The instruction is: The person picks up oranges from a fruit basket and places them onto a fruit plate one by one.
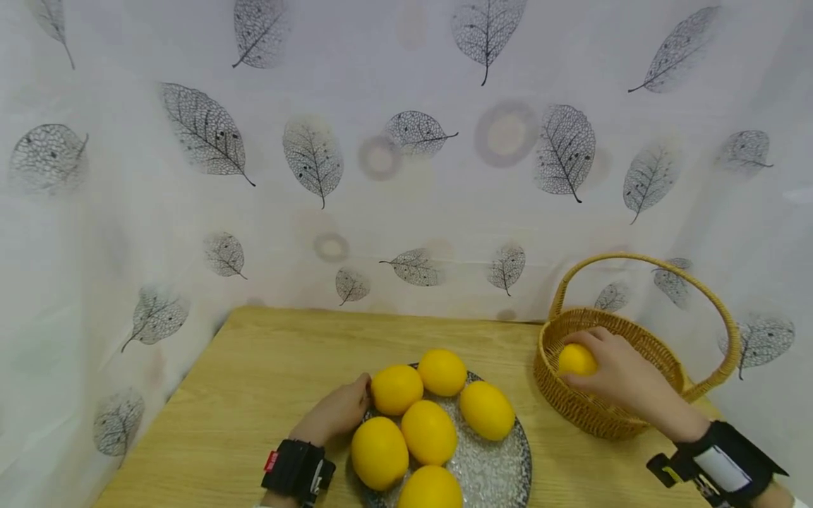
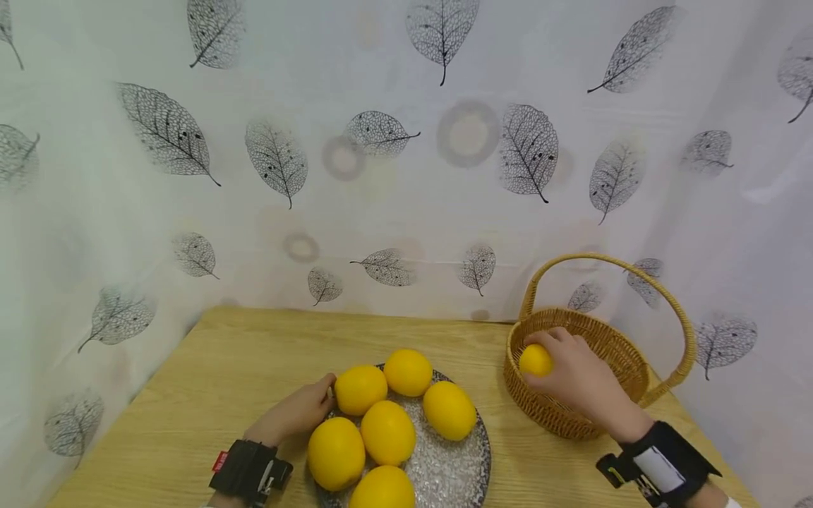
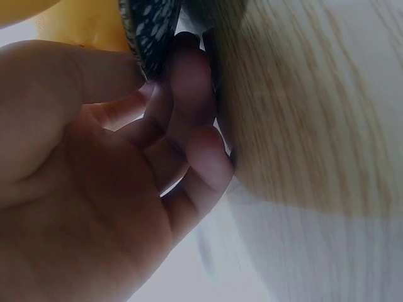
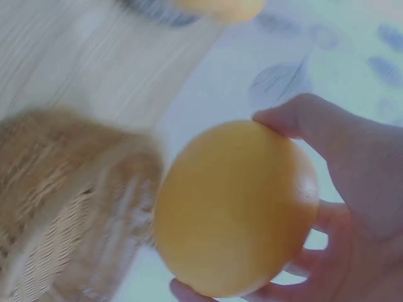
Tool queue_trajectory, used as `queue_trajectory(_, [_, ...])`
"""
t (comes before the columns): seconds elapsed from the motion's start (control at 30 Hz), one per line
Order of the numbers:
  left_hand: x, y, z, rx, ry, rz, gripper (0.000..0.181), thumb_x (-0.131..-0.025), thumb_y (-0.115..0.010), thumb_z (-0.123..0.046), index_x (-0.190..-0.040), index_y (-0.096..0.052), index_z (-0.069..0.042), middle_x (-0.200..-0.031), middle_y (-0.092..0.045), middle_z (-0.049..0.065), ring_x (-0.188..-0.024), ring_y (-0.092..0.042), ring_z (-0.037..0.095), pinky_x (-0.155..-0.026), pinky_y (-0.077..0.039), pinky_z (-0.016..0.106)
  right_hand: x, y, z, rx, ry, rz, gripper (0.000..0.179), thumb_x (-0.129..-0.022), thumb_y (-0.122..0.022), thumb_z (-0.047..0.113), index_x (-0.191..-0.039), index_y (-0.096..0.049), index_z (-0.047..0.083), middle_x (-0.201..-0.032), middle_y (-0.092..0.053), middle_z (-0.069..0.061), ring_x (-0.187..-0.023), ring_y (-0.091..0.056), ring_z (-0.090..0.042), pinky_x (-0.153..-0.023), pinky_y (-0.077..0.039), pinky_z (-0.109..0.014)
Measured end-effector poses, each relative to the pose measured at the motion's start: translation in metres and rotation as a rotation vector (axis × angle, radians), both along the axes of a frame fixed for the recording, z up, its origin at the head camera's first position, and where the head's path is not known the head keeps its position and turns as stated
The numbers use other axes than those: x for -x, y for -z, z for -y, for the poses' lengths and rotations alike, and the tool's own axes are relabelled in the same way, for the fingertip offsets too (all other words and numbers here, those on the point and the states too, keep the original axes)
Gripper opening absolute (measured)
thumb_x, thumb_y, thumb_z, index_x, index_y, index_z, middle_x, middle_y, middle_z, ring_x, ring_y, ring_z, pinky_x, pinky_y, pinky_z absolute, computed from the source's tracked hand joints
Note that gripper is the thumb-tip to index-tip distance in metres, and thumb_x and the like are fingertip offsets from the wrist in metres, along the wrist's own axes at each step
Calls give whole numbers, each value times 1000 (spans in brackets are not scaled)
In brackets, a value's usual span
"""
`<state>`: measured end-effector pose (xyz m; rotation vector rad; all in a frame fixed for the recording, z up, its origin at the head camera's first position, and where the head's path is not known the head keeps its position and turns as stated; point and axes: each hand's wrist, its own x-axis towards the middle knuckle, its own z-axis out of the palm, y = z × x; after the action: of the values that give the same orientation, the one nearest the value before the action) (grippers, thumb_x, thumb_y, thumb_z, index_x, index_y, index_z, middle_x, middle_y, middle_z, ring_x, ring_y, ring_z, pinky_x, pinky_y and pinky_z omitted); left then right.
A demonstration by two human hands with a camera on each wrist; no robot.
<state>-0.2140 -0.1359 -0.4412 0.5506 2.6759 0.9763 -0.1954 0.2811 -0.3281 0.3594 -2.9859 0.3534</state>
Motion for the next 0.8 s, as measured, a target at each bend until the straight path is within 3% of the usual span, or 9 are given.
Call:
queue_trajectory(0.13, [1, 2, -1, -2, -3, -9, 8, -98, -45, -6, -105, -48, -4, -83, -58, 12, -70, -51, 20, -62, -41, 38, -23, -8, 25, 33, -33, -115, 51, -75, -78, 32, -120, -63, 11, -120, -58, -21, -99, -55, -37, -71, -53, -52])
queue_trajectory(0.37, [2, 2, 0, 17, -13, 1, 8, -98, -44, -6, -104, -48, -4, -84, -58, 13, -70, -51, 21, -63, -41, 38, -57, 13, 67, 169, -119, -320, 56, -69, -83, 23, -121, -63, 16, -126, -57, -11, -108, -56, -30, -68, -59, -46])
queue_trajectory(0.43, [2, 3, 0, 20, -8, 2, 8, -99, -43, -7, -105, -48, -5, -84, -58, 12, -70, -51, 20, -63, -41, 37, -65, 22, 77, 190, -142, -328, 58, -68, -84, 24, -122, -63, 18, -128, -56, -8, -112, -55, -28, -71, -60, -46])
queue_trajectory(0.6, [2, 5, 0, 27, -6, 14, 8, -99, -44, -8, -105, -49, -6, -82, -57, 11, -67, -51, 19, -60, -40, 35, -82, 48, 98, 237, -309, -282, 58, -73, -81, 36, -126, -61, 23, -128, -58, -3, -112, -54, -17, -79, -60, -42])
queue_trajectory(0.7, [2, 4, 0, 25, -10, 12, 13, -99, -44, -7, -109, -49, -3, -87, -61, 14, -70, -52, 20, -62, -42, 37, -86, 62, 108, 270, -389, -265, 59, -75, -79, 40, -128, -58, 27, -127, -58, -1, -110, -56, -16, -74, -60, -36])
queue_trajectory(0.8, [2, 2, 1, 24, -13, 4, 18, -99, -44, -7, -115, -49, 0, -94, -65, 18, -75, -54, 21, -66, -45, 40, -85, 75, 114, 278, -417, -292, 60, -74, -80, 40, -129, -58, 28, -125, -60, -2, -108, -56, -17, -73, -60, -38])
